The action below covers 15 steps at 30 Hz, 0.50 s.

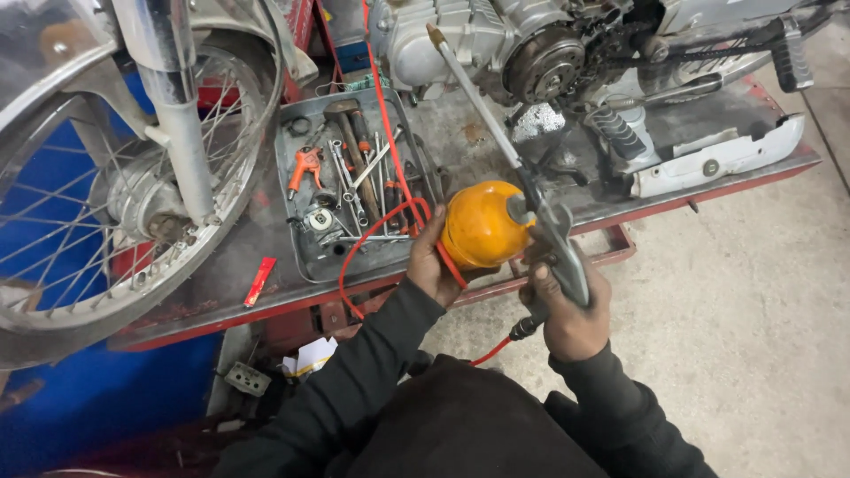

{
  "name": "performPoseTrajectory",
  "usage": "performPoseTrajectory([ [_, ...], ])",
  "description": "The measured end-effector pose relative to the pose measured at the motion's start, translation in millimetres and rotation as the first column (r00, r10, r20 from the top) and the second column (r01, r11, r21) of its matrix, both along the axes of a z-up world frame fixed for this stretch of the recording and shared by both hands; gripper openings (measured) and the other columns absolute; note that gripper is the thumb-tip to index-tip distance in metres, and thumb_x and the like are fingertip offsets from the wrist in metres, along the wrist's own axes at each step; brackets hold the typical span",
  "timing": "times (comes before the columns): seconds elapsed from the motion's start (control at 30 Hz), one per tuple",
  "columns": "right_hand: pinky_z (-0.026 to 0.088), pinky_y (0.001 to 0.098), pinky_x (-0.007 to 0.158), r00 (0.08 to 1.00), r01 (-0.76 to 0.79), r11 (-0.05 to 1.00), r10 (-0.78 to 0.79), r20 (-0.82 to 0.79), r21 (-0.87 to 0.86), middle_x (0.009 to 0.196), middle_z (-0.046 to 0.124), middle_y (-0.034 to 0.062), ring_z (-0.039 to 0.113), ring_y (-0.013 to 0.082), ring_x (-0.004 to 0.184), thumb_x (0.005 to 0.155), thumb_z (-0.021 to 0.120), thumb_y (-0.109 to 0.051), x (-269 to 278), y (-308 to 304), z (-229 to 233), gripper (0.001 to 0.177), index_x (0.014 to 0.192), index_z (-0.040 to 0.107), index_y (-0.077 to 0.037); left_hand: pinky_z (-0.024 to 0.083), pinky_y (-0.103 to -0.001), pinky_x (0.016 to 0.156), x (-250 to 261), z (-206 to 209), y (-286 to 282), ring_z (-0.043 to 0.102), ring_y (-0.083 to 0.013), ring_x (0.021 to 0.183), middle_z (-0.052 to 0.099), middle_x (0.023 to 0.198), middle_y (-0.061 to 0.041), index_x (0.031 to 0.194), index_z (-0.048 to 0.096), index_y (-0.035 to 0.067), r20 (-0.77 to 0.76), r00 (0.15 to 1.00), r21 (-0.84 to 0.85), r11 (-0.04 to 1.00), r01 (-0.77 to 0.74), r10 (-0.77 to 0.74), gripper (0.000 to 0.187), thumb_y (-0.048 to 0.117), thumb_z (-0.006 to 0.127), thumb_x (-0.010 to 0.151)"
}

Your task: The person uses a pneumatic air blower to clean the engine and chain area of a motorcycle mounted on a lift. They handle the blower and its hose, directing air at various parts of the motorcycle's exposed mechanical components.

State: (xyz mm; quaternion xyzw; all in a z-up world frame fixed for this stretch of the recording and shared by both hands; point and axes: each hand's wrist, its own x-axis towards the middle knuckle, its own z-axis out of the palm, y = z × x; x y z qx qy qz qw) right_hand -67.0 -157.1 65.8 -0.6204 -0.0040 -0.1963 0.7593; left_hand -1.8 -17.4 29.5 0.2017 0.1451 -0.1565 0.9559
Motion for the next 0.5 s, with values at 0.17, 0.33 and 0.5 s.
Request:
performPoseTrajectory([
  [0.17,0.049,0.0345,0.03,0.972,-0.152,0.983,0.167,0.166,-0.1,0.081,0.065,0.03,0.064,0.0246,0.039,0.088,0.059,-0.013,-2.0,-16.5,-12.8,0.038,0.113,0.057,0.016,0.061,-0.049,0.068,-12.8,34.7,4.1,0.07,-0.0354,0.087,0.068,0.111,-0.017,0.128,0.063,0.012,-0.078,0.995,0.157,0.985,0.072,-0.061,0.052,0.045,0.069,0.087],
  [0.33,0.043,0.0237,0.034,0.991,-0.048,0.951,0.084,0.104,-0.307,0.073,0.064,0.0174,0.052,0.0131,0.034,0.094,0.054,-0.02,-22.8,-24.4,6.8,0.031,0.1,0.062,0.009,0.056,-0.044,0.048,4.3,-27.5,14.2,0.063,-0.0364,0.073,0.056,0.107,-0.02,0.134,0.049,0.01,0.105,0.961,0.56,0.814,0.154,-0.254,0.046,0.034,0.058,0.096],
  [0.5,0.045,0.0234,0.036,0.994,0.087,0.902,-0.109,-0.028,-0.423,0.092,0.071,0.0186,0.05,0.0118,0.036,0.096,0.05,-0.025,-44.7,-30.6,11.0,0.036,0.112,0.061,0.006,0.048,-0.032,0.059,-13.6,-26.1,32.2,0.065,-0.0139,0.069,0.069,0.08,0.0,0.114,0.065,0.015,0.187,0.806,0.964,0.265,-0.04,-0.561,0.033,0.039,0.048,0.099],
])
